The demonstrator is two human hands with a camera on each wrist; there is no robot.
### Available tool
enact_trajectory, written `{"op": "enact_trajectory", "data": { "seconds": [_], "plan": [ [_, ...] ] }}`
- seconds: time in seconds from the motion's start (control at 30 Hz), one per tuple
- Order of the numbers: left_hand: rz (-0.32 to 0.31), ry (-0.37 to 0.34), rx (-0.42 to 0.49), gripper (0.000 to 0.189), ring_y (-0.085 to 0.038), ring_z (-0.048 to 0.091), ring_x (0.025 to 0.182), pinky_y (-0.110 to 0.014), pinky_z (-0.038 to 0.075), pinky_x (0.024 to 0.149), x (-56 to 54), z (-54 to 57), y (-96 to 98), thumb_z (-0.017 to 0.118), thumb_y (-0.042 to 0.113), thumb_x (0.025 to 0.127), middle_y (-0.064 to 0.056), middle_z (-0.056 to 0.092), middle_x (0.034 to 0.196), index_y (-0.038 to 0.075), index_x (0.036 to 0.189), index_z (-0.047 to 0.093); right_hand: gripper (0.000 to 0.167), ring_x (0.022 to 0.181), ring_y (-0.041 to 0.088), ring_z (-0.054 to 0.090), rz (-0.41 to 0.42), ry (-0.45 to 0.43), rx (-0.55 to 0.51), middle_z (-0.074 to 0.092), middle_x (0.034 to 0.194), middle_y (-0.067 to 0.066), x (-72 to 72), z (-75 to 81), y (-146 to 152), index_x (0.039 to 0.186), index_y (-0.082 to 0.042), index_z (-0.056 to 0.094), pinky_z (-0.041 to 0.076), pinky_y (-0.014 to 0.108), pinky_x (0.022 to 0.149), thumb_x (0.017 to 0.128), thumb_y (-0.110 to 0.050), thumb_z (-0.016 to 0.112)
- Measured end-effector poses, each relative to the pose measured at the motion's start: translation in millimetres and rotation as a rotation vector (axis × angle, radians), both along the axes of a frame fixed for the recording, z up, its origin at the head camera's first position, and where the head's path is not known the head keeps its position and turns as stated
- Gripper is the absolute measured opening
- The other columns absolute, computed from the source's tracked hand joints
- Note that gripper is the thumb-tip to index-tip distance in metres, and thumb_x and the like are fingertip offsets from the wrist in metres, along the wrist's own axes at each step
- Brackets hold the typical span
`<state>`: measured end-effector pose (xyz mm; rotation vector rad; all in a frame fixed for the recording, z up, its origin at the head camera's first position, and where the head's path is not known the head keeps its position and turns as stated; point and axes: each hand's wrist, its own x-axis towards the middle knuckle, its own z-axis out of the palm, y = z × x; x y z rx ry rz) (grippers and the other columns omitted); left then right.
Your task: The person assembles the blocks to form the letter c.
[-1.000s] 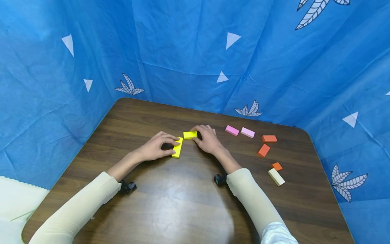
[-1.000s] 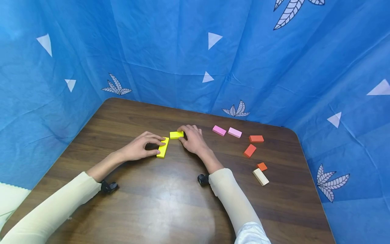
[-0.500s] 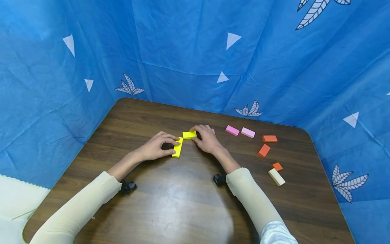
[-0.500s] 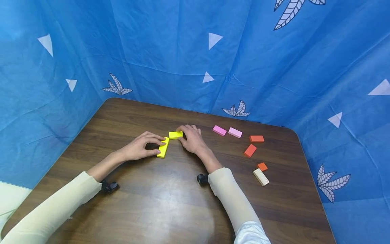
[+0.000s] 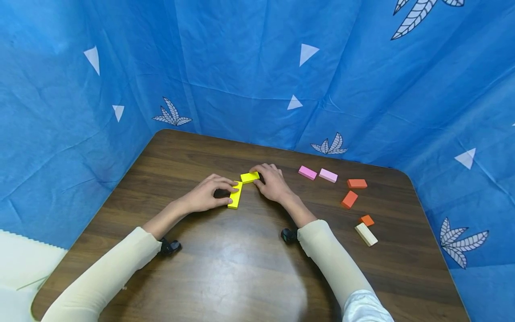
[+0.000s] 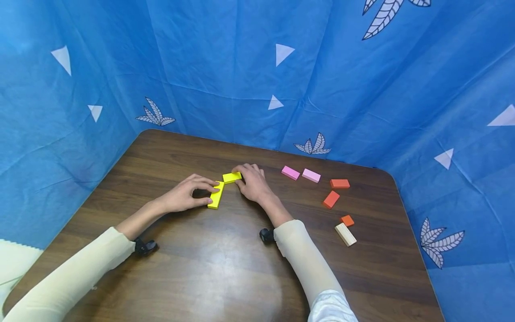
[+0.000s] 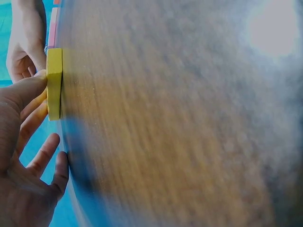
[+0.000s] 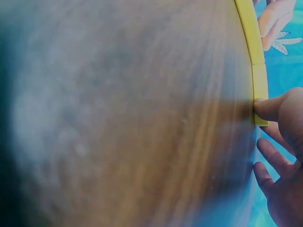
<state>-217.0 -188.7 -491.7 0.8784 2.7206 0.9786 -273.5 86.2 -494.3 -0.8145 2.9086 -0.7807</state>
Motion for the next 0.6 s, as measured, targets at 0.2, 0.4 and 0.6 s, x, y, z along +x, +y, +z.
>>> {"op": "enact_trajectory", "data": {
  "seconds": [0.2, 0.4, 0.6],
  "plan": [
    [0.0, -0.01, -0.002, 0.035, -0.028, 0.053, 0.139, -0.057, 0.046, 0.115, 0.8, 1.7, 0.6, 0.08, 0.031, 0.099, 0.0, 0.066, 0.153, 0.021, 0.133, 0.078, 0.031, 0.132, 0.032, 0.057, 0.005, -0.002, -0.01, 0.068, 0.143, 0.006, 1.0, 0.2, -1.2, 0.138, -0.018, 0.067, 0.046, 0.052, 0.108, 0.107, -0.022, 0.068],
    [0.004, -0.008, -0.001, 0.036, -0.028, 0.053, 0.14, -0.057, 0.045, 0.116, 1.3, 1.5, 0.9, 0.08, 0.03, 0.099, -0.001, 0.066, 0.153, 0.021, 0.133, 0.078, 0.036, 0.134, 0.033, 0.057, 0.017, -0.01, -0.009, 0.066, 0.146, 0.007, 1.6, 1.9, -0.5, 0.143, -0.018, 0.064, 0.046, 0.053, 0.11, 0.107, -0.02, 0.068],
    [0.005, -0.007, -0.001, 0.036, -0.029, 0.053, 0.14, -0.058, 0.045, 0.116, 1.1, 1.1, 1.0, 0.08, 0.03, 0.099, -0.001, 0.066, 0.153, 0.021, 0.134, 0.077, 0.049, 0.136, 0.033, 0.055, 0.005, -0.026, -0.01, 0.06, 0.153, 0.008, 3.0, 6.4, 7.7, 0.153, -0.017, 0.056, 0.045, 0.053, 0.113, 0.106, -0.022, 0.07]
  ]
}}
